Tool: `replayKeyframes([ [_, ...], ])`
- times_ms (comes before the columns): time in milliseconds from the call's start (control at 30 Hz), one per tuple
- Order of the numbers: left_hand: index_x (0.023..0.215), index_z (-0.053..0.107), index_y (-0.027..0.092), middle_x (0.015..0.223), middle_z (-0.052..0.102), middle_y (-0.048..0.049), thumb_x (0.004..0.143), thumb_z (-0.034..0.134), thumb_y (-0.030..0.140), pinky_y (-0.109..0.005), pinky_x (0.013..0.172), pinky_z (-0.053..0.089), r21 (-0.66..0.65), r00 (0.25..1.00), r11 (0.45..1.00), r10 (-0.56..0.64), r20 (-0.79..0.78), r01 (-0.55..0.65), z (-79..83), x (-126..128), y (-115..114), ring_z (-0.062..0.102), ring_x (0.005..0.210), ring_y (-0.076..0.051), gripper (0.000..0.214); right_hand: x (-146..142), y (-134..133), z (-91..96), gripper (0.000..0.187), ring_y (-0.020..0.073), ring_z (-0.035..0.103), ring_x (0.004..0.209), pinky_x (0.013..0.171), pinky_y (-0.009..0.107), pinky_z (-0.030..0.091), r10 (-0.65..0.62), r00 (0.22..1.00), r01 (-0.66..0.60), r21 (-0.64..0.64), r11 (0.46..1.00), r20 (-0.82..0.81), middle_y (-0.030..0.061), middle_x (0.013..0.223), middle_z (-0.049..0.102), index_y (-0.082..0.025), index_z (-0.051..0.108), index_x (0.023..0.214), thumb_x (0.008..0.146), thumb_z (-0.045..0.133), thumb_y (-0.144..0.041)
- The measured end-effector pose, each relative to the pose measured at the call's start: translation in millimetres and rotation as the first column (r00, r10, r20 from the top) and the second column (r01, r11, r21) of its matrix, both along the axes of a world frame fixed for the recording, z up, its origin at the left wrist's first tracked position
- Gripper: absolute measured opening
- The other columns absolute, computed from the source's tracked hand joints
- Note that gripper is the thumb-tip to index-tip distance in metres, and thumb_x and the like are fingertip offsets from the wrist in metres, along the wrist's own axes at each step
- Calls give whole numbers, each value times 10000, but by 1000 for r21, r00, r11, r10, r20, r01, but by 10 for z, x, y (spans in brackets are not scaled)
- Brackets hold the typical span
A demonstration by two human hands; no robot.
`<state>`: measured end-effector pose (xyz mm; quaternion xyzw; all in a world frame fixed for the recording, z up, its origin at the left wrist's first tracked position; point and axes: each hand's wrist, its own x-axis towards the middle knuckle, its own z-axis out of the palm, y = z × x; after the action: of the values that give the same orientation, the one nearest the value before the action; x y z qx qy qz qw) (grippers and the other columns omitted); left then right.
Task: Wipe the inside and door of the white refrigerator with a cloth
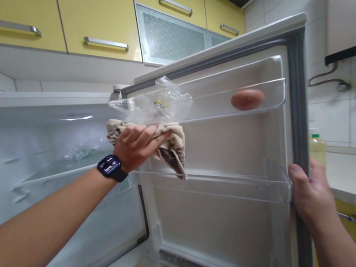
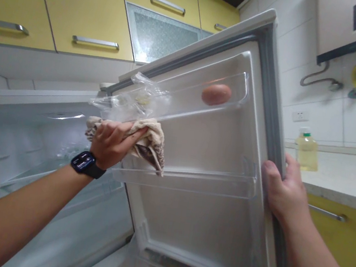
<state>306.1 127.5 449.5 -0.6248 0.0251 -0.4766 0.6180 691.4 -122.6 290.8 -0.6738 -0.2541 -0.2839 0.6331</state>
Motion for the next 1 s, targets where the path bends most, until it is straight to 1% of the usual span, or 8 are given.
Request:
replayKeyframes([
  [133, 1463, 546, 254, 1135, 719, -64, 921, 688, 239, -377, 858, 426, 5, 994, 995, -103, -29, 103, 71, 483, -390, 578, 994, -225, 560, -100, -21, 85, 757, 368, 618, 1183, 1077, 567, 451, 46, 995, -46, 8, 999, -93, 117, 1301, 648, -256, 502, 1471, 855, 513, -695],
  [300, 1455, 544, 241, 1170, 713, -48, 969, 615, 246, -375, 815, 404, -14, 969, 970, -245, -42, 244, 110, 1017, -891, 579, 979, -202, 491, -207, -46, 126, 755, 348, 610, 1197, 1088, 514, 448, 84, 995, -81, 47, 996, -58, 135, 1317, 637, -220, 503, 1457, 856, 520, -676],
  [400, 1444, 550, 240, 1193, 711, -45, 997, 563, 255, -387, 790, 385, -28, 951, 951, -309, -23, 309, 96, 1254, -1132, 582, 976, -199, 448, -257, -83, 102, 743, 342, 614, 1191, 1110, 514, 429, 84, 995, -80, 55, 995, -63, 126, 1307, 645, -239, 493, 1463, 862, 533, -675],
  [500, 1448, 540, 253, 1204, 708, -47, 1017, 519, 263, -398, 779, 372, -50, 945, 943, -328, 0, 328, 83, 1355, -1255, 583, 953, -193, 432, -311, -128, 90, 748, 341, 615, 1192, 1115, 515, 427, 87, 995, -84, 58, 995, -57, 125, 1319, 641, -245, 486, 1468, 863, 530, -682],
  [633, 1443, 548, 251, 1193, 709, -54, 999, 560, 267, -385, 811, 385, -26, 954, 953, -301, -11, 300, 89, 1202, -1192, 590, 971, -197, 444, -382, -176, 96, 808, 356, 603, 1224, 1109, 521, 433, 68, 996, -66, 40, 997, -60, 150, 1353, 624, -221, 455, 1498, 850, 524, -699],
  [800, 1481, 523, 265, 1162, 716, -65, 954, 636, 240, -382, 866, 401, -37, 983, 982, -184, 30, 185, 12, 640, -857, 580, 999, -225, 539, -433, -209, 97, 828, 361, 600, 1243, 1095, 523, 451, 58, 997, -57, 20, 998, -59, 151, 1374, 620, -218, 454, 1504, 846, 514, -717],
  [933, 1512, 484, 334, 1215, 683, -97, 945, 620, 219, -420, 920, 414, -196, 997, 979, -49, 51, 58, -112, 89, -486, 565, 1072, -270, 594, -431, -217, 90, 847, 377, 593, 1257, 1097, 543, 448, 62, 997, -61, 17, 998, -50, 163, 1396, 605, -209, 451, 1511, 843, 517, -725],
  [1000, 1483, 523, 353, 1208, 657, -110, 925, 614, 199, -436, 917, 435, -360, 1000, 933, -16, 19, 21, -125, -150, -324, 562, 1065, -287, 585, -428, -217, 88, 831, 377, 595, 1253, 1098, 543, 447, 55, 998, -55, 18, 998, -32, 155, 1395, 603, -220, 466, 1500, 842, 512, -725],
])
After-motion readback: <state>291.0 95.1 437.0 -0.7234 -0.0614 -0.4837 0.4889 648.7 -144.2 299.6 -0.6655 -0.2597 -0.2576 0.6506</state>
